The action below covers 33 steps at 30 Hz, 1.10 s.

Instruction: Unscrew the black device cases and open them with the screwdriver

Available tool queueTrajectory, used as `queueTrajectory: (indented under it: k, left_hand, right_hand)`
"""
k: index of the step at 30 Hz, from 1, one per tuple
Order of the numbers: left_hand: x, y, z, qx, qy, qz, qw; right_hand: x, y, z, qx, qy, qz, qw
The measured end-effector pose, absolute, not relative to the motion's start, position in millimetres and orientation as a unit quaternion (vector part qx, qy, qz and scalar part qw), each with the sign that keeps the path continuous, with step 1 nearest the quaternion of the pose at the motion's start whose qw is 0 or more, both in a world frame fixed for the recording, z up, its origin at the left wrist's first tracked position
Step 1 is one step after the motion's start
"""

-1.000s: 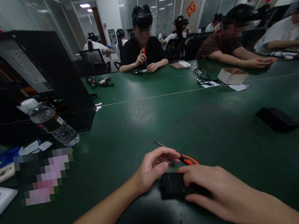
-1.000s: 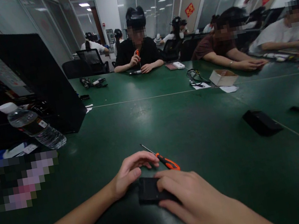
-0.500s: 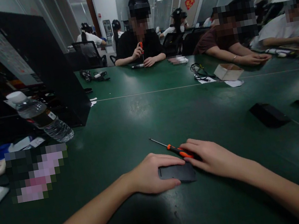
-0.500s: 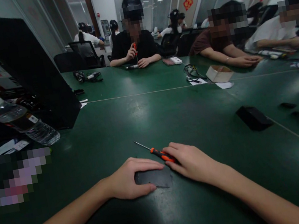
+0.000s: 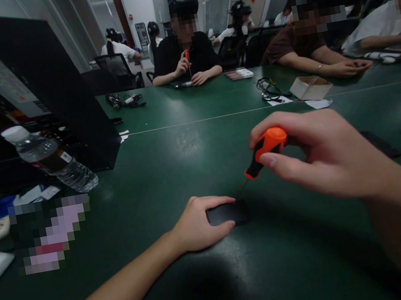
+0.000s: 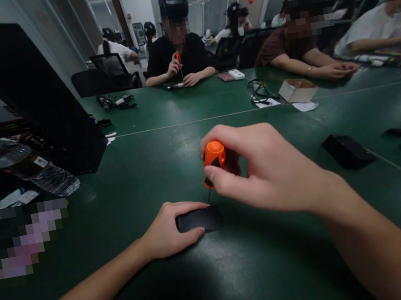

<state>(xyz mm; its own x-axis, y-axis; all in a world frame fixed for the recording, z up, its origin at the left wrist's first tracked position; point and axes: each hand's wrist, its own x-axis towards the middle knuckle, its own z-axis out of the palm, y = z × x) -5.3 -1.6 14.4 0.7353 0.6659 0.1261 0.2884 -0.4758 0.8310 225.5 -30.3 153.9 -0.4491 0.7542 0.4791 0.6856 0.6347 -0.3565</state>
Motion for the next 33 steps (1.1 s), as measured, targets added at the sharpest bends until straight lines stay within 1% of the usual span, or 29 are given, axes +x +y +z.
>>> queueTrajectory:
  k: [5,13,20,26,29,33]
  left_hand:
    - [-5.1,-2.1,10.1,0.833,0.289,0.232,0.412]
    - [-6.0,-1.8,8.1,0.837,0.293,0.233,0.398]
    - [-5.4,-1.6,7.1,0.838,0.283,0.242,0.399]
    - [-4.9,-2.0,7.7,0.839,0.284,0.238,0.399]
    - [-4.7,-2.4,6.9,0.838,0.28,0.242,0.401]
    - [-5.2,0.2,7.1,0.841,0.283,0.246,0.39]
  right_hand:
    - [220.8,-21.4,138.2,-0.412,-0.861,0.091,0.285]
    - [220.5,-14.5,126.6,-0.411,-0.853,0.152,0.284]
    - [222.0,-14.4,126.7,-0.411,-0.857,0.128,0.282]
    - [223.3,-12.8,124.0,-0.412,-0.854,0.14,0.285]
    - [224.9,-16.5,132.6,-0.424,-0.859,0.15,0.244]
    - [227.5,-22.5,154.1,-0.446,-0.868,0.161,0.147]
